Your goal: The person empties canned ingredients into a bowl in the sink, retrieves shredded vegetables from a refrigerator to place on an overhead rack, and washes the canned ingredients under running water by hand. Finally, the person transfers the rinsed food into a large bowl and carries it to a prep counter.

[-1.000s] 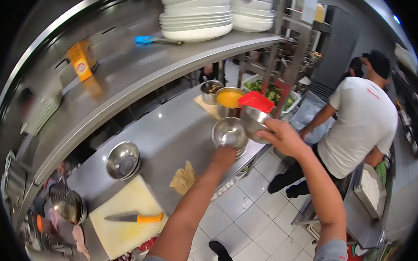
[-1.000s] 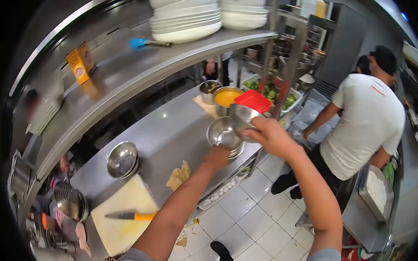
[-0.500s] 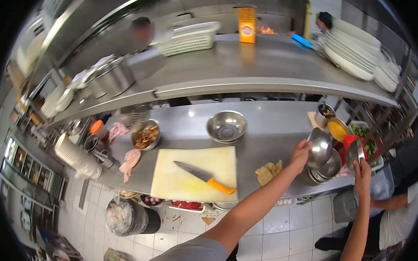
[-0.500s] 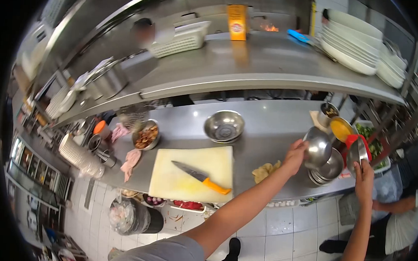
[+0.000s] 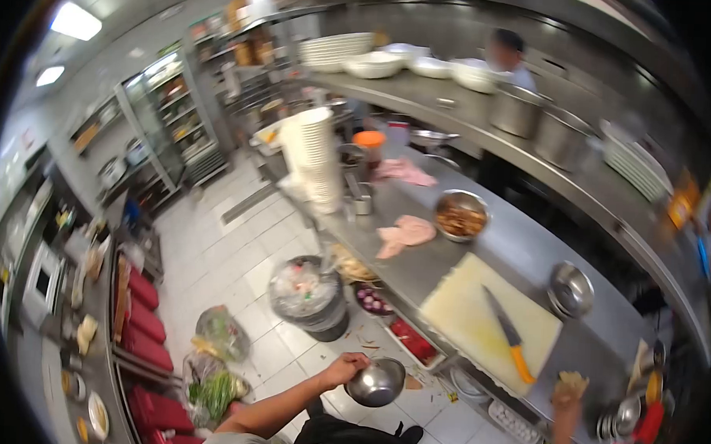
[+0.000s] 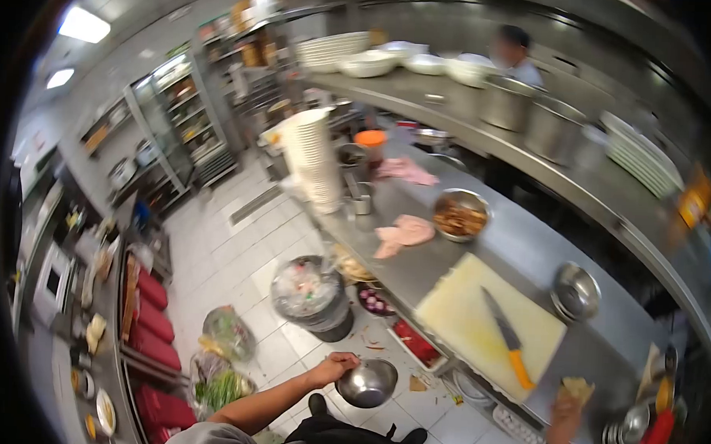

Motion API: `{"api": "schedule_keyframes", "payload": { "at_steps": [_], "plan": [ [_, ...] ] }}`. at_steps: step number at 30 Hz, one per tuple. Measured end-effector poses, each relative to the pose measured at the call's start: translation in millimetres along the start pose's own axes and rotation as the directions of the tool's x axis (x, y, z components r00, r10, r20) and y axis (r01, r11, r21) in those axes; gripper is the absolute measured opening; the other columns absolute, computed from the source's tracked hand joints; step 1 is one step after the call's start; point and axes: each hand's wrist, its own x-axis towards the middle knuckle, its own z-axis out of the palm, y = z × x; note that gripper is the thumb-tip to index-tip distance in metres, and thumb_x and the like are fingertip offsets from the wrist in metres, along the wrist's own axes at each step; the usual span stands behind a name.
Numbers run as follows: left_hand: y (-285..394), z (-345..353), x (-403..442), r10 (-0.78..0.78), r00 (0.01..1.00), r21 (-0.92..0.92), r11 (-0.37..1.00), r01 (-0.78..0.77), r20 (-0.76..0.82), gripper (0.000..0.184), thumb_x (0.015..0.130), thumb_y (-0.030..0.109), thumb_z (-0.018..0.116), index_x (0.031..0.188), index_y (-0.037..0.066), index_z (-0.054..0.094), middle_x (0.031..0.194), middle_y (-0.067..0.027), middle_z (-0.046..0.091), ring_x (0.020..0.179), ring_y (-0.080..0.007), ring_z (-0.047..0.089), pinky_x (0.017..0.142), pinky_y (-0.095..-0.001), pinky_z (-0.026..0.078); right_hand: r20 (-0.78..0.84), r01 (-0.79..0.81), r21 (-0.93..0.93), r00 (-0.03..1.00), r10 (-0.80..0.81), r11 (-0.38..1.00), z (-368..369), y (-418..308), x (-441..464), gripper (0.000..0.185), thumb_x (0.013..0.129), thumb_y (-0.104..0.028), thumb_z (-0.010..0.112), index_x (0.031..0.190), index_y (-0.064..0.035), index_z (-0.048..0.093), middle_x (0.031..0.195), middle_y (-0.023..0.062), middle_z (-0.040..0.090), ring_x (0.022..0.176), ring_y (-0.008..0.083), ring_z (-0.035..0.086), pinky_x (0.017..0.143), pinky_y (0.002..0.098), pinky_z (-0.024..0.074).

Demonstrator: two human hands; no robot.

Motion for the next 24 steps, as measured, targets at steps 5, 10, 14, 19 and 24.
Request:
{"api": "schedule_keyframes", "payload": {
  "at_steps": [5, 10, 14, 19, 24],
  "plan": [
    [-29, -122, -57, -0.176, 0.944, -0.617, 0.786, -0.037, -0.280, 0.024, 0.102, 0.024, 0.053, 0.103, 0.004, 0.066, 0.092, -0.0019, 0.064, 0.084, -0.0118, 0.059, 0.079, -0.0267, 0.048, 0.928, -0.771, 0.300, 0.373, 0.016, 0.562, 316, -255, -89, 0.054, 0.101, -0.047, 0.051, 0.139, -0.0097, 0.046, 0.137, 0.0120, 0.051, 0.121, 0.0265, 0.056, 0.090, 0.0492, 0.0572],
    [-46, -222, -88, -0.207, 0.891, -0.789, 0.571, -0.226, -0.405, 0.022, 0.102, 0.023, 0.052, 0.109, 0.005, 0.062, 0.098, -0.0034, 0.063, 0.091, -0.0154, 0.061, 0.082, -0.0320, 0.054, 0.881, -0.985, 0.024, -0.061, -0.468, 0.173, 453, -417, -115, 0.051, 0.102, -0.050, 0.046, 0.139, -0.0149, 0.048, 0.136, 0.0066, 0.057, 0.125, 0.0244, 0.055, 0.082, 0.0455, 0.0581],
    [-72, -332, -113, -0.232, 0.878, -0.417, 0.908, 0.041, -0.418, 0.034, 0.094, 0.032, 0.066, 0.118, 0.007, 0.061, 0.095, -0.0052, 0.062, 0.085, -0.0166, 0.062, 0.070, -0.0360, 0.057, 0.949, -0.950, 0.074, -0.026, -0.313, 0.303, 510, -459, -88, 0.050, 0.099, -0.056, 0.047, 0.134, -0.0200, 0.052, 0.131, 0.0024, 0.060, 0.120, 0.0215, 0.058, 0.080, 0.0404, 0.0576],
    [-78, -499, -93, -0.128, 0.850, -0.327, 0.943, -0.055, -0.512, 0.035, 0.094, 0.032, 0.067, 0.115, 0.005, 0.061, 0.095, -0.0079, 0.068, 0.082, -0.0145, 0.065, 0.068, -0.0324, 0.056, 0.949, -0.983, 0.154, 0.176, 0.263, 0.102, 591, -464, -59, 0.048, 0.096, -0.059, 0.053, 0.126, -0.0223, 0.053, 0.125, 0.0023, 0.060, 0.112, 0.0246, 0.059, 0.077, 0.0394, 0.0569],
    [-219, -662, -65, 0.032, 0.797, 0.487, 0.806, 0.336, -0.603, 0.041, 0.094, 0.036, 0.062, 0.110, -0.001, 0.062, 0.090, -0.0219, 0.070, 0.087, -0.0359, 0.068, 0.076, -0.0435, 0.054, 0.961, -0.865, 0.194, 0.262, 0.087, 0.463, 666, -568, -11, 0.052, 0.097, -0.051, 0.056, 0.131, -0.0115, 0.051, 0.112, 0.0108, 0.063, 0.086, 0.0236, 0.067, 0.060, 0.0376, 0.0596]
  ]
}}
